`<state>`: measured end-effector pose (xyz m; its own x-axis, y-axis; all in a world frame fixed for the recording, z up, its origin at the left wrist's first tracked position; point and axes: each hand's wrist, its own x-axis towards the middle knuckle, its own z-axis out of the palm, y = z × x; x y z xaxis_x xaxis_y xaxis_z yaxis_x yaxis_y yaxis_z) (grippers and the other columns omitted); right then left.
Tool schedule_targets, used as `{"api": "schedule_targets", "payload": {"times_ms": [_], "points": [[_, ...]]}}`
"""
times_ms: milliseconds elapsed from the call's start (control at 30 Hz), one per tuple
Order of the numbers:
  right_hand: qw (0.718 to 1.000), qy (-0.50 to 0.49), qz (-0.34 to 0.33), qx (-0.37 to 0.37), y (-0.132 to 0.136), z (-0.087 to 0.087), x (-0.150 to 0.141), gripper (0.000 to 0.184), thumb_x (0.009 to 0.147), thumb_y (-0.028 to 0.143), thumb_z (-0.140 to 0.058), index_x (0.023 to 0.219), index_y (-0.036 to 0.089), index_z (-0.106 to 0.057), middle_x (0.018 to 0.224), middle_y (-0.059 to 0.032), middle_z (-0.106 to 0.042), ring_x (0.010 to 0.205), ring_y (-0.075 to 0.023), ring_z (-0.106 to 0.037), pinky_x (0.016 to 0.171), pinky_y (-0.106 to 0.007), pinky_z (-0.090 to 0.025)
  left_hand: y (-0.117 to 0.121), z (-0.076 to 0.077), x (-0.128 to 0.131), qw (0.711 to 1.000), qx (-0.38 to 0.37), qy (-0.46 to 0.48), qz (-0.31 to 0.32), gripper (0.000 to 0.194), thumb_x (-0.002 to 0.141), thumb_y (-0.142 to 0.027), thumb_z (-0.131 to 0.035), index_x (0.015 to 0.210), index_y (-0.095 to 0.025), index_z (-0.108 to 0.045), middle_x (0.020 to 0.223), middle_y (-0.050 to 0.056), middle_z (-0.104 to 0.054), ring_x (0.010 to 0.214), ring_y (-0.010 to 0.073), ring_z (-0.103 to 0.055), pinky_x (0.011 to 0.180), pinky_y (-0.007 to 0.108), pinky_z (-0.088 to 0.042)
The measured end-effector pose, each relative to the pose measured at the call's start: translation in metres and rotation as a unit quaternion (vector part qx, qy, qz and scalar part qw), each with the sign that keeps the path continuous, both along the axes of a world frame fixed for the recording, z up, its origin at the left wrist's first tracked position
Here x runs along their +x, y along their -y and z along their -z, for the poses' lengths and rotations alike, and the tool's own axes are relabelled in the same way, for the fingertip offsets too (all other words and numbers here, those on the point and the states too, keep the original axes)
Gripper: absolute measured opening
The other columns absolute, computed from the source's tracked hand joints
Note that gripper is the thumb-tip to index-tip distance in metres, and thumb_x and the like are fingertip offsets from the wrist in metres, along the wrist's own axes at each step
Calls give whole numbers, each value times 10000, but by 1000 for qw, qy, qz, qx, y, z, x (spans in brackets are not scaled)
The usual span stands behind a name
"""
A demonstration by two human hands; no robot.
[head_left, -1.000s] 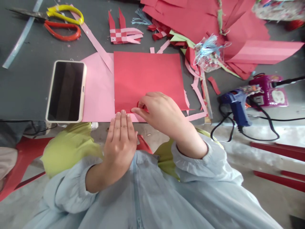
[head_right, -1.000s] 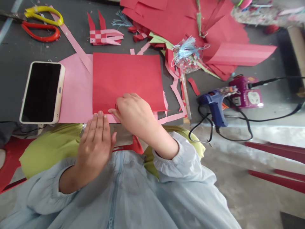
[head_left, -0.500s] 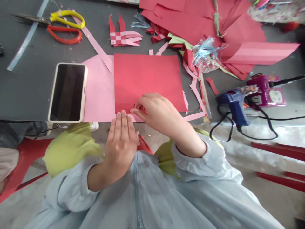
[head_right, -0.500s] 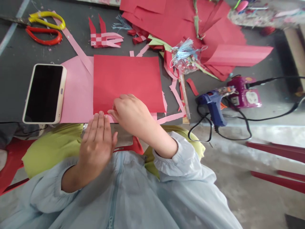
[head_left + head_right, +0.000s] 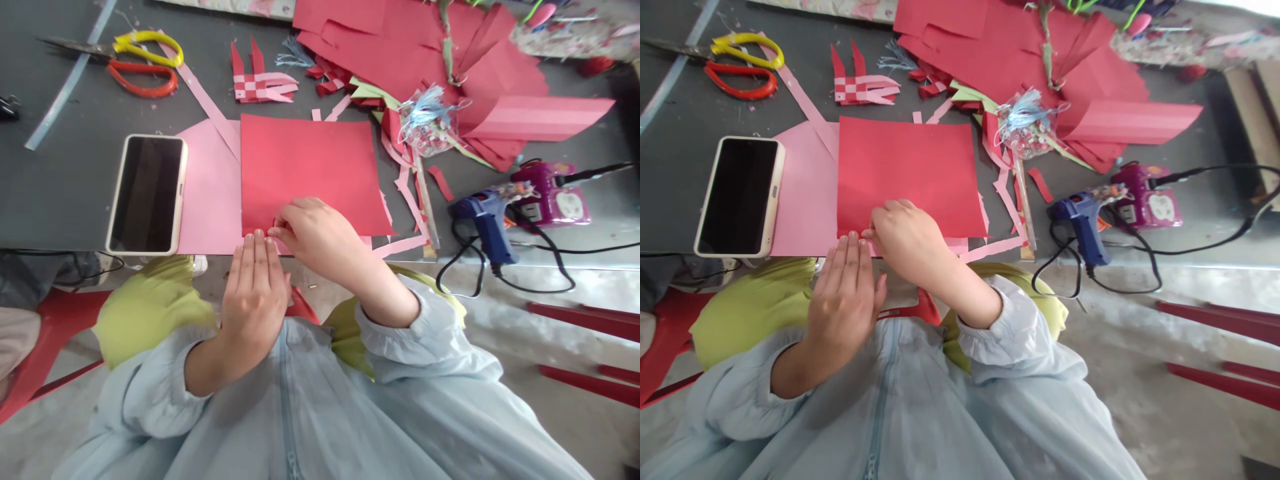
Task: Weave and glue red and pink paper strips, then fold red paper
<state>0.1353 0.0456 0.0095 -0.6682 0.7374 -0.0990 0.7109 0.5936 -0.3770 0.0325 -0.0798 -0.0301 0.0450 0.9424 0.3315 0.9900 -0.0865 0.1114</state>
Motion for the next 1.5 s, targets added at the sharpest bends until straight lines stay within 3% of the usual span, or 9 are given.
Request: {"api": "schedule_targets", "payload": {"times_ms": [300,567,767,933,1233,1367,1500], "points": [[1000,18,-13,-11,-5,-6,-1,204,971,244,-549,870,116,-670,858,-98,-676,804,-191,-567,698,-301,-361,-3,-5,0,998,26,-55,0,464,961,-232,-519,1326,55,-542,1357,279,-607,1289,367,-591,1073,459,-528],[998,-51,-35,-6,-5,-2,-3,147,940,197,-559,873,136,-675,869,-81,-684,814,-184,-561,715,-289,-369,0,-6,-2,999,4,-31,6,519,955,-220,-513,1390,61,-484,1388,297,-570,1346,369,-536,1107,481,-500],[997,-30,-58,-30,-8,-4,1,218,929,173,-483,828,140,-673,829,-79,-681,756,-170,-536,686,-292,-348,4,-8,1,999,18,-48,12,492,956,-222,-525,1357,64,-521,1371,290,-587,1311,355,-574,1092,454,-517],[997,-7,-49,-56,-11,-10,3,179,884,191,-524,777,155,-663,778,-50,-661,687,-146,-477,635,-283,-316,12,-5,5,996,50,-68,30,625,945,-254,-584,1445,80,-413,1359,284,-596,1289,342,-594,1100,427,-518],[996,9,-34,-79,-14,-13,-1,166,863,218,-580,717,165,-638,721,-18,-621,629,-121,-445,598,-279,-287,12,-7,6,996,35,-73,22,753,961,-270,-576,1524,82,-222,1379,294,-561,1326,349,-541,1107,429,-518],[996,18,-36,-78,-13,-14,-2,163,857,214,-562,724,167,-644,731,-28,-634,627,-130,-446,590,-291,-267,12,-4,7,998,36,-58,14,713,976,-267,-549,1528,61,-241,1381,282,-566,1342,345,-520,1114,430,-514],[996,21,-44,-74,-14,-14,-1,162,852,208,-553,727,165,-646,724,-30,-626,627,-133,-433,596,-295,-267,11,-6,6,997,36,-61,22,642,964,-259,-559,1465,93,-365,1366,292,-580,1317,367,-546,1103,438,-521]]}}
